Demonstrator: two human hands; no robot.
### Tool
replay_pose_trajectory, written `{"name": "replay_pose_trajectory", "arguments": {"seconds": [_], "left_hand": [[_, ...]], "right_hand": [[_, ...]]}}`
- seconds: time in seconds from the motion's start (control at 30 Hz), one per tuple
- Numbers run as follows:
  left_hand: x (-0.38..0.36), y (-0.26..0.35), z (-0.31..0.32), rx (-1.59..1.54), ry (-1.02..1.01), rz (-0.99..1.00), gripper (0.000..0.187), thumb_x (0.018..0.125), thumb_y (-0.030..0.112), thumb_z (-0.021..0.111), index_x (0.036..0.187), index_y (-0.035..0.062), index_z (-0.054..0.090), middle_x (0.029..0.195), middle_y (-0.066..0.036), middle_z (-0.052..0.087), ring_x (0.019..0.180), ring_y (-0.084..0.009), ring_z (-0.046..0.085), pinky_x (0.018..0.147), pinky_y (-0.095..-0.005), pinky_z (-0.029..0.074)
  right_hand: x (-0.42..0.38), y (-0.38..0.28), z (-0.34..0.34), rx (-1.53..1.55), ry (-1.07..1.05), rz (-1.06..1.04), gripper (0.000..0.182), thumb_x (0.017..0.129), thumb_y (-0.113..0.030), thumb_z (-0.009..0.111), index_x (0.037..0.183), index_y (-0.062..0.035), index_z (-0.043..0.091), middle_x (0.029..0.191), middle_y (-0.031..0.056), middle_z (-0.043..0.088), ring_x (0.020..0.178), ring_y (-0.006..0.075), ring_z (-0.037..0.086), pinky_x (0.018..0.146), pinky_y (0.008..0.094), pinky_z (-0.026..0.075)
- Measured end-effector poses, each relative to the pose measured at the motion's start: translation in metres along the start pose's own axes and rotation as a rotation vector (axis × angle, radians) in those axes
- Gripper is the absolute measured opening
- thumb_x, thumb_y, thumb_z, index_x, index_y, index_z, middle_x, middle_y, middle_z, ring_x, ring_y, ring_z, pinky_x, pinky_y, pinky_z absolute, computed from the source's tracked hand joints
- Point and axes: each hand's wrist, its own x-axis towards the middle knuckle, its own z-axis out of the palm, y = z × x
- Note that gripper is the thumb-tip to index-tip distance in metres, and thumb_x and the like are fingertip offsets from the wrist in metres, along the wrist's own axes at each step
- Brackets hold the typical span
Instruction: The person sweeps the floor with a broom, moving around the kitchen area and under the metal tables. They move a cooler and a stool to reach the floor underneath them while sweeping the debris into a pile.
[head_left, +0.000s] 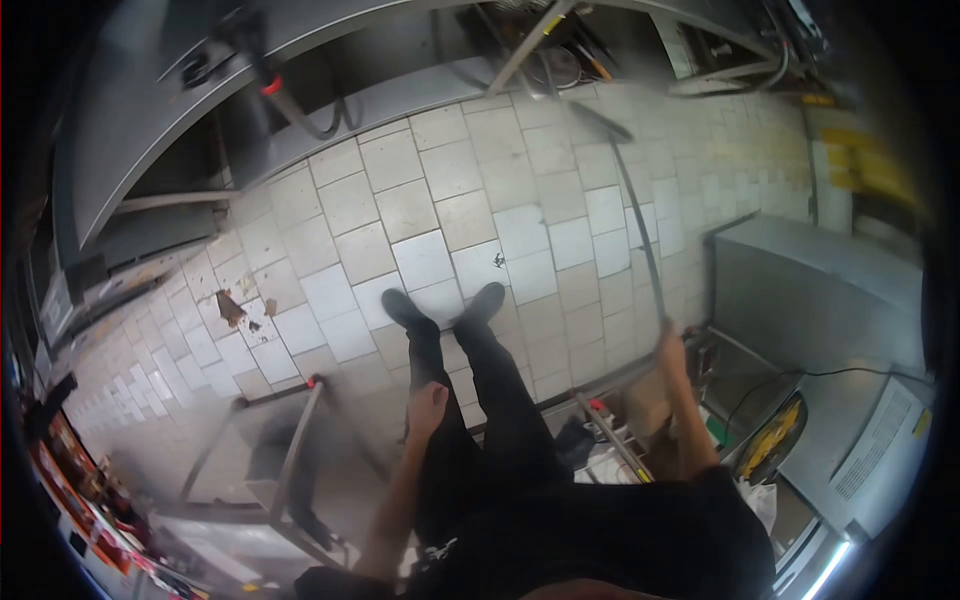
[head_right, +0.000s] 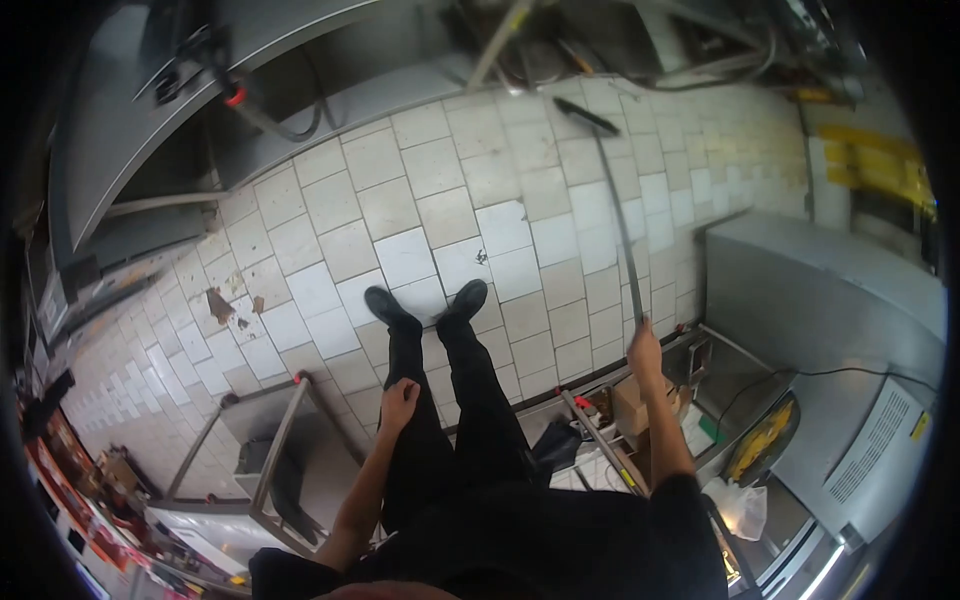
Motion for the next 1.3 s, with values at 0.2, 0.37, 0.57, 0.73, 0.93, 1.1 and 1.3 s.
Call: {"name": "replay_pose_trajectory", "arguments": {"seconds": [0.2, 0.37, 0.57, 0.73, 0.93, 1.1, 1.3], "left_hand": [[-0.02, -0.037, -0.007, -0.351, 0.167, -0.064, 0.021, 0.091, 0.023, 0.058, 0.089, 0.0029, 0.062, 0.073, -0.009, 0.066, 0.071, -0.0198, 0.066, 0.066, -0.0326, 0.05], [0.006, -0.051, -0.014, -0.458, 0.167, -0.044, 0.021, 0.092, 0.022, 0.057, 0.09, 0.0015, 0.062, 0.076, -0.008, 0.067, 0.069, -0.0161, 0.064, 0.066, -0.0304, 0.05], [0.011, -0.071, -0.03, -0.749, 0.171, -0.091, 0.018, 0.092, 0.018, 0.057, 0.092, 0.0003, 0.062, 0.075, -0.008, 0.066, 0.067, -0.0145, 0.063, 0.062, -0.0268, 0.051], [-0.005, -0.094, -0.052, -0.812, 0.195, -0.162, 0.02, 0.093, 0.018, 0.057, 0.091, -0.0011, 0.061, 0.076, -0.009, 0.066, 0.068, -0.0144, 0.062, 0.062, -0.0272, 0.052], [-0.025, -0.143, -0.063, -0.915, 0.315, -0.188, 0.024, 0.093, 0.021, 0.054, 0.099, -0.0017, 0.061, 0.081, -0.01, 0.066, 0.072, -0.017, 0.064, 0.065, -0.0289, 0.052], [-0.064, -0.158, -0.068, -0.829, 0.257, -0.321, 0.034, 0.092, 0.026, 0.055, 0.104, -0.0057, 0.059, 0.087, -0.017, 0.067, 0.076, -0.0215, 0.066, 0.067, -0.0311, 0.053], [-0.098, -0.153, -0.06, -0.868, 0.278, -0.394, 0.033, 0.092, 0.026, 0.054, 0.102, -0.0053, 0.061, 0.087, -0.016, 0.067, 0.077, -0.0226, 0.066, 0.069, -0.0316, 0.053]], "right_hand": [[0.028, -0.163, -0.028, 0.116, -0.033, -0.103, 0.026, 0.088, -0.01, 0.048, 0.108, 0.0071, 0.05, 0.075, 0.026, 0.063, 0.057, 0.0335, 0.066, 0.045, 0.0409, 0.053], [-0.113, -0.29, -0.078, 0.254, -0.382, -0.012, 0.025, 0.092, -0.013, 0.044, 0.11, 0.0044, 0.047, 0.07, 0.0186, 0.06, 0.051, 0.0273, 0.062, 0.043, 0.0376, 0.053], [-0.253, -0.4, -0.098, 0.227, -0.695, -0.152, 0.029, 0.096, -0.018, 0.042, 0.118, 0.0019, 0.044, 0.061, 0.0102, 0.051, 0.044, 0.0203, 0.054, 0.038, 0.0332, 0.046], [-0.274, -0.438, -0.119, 0.646, -1.111, 0.008, 0.038, 0.099, -0.022, 0.045, 0.133, -0.0055, 0.042, 0.059, -0.003, 0.038, 0.042, 0.0074, 0.038, 0.035, 0.0223, 0.034], [-0.322, -0.42, -0.201, 0.239, -0.844, -0.133, 0.05, 0.098, -0.031, 0.05, 0.141, -0.0104, 0.039, 0.057, -0.0051, 0.039, 0.043, 0.0054, 0.037, 0.035, 0.0227, 0.034], [-0.305, -0.379, -0.217, 0.12, -0.57, -0.105, 0.042, 0.097, -0.028, 0.05, 0.132, -0.0049, 0.045, 0.055, -0.0002, 0.043, 0.041, 0.0091, 0.043, 0.035, 0.0277, 0.036], [-0.16, -0.325, -0.116, -0.201, -0.276, -0.346, 0.034, 0.088, -0.018, 0.053, 0.104, 0.0112, 0.048, 0.054, 0.0083, 0.049, 0.043, 0.0199, 0.05, 0.04, 0.0362, 0.042]]}}
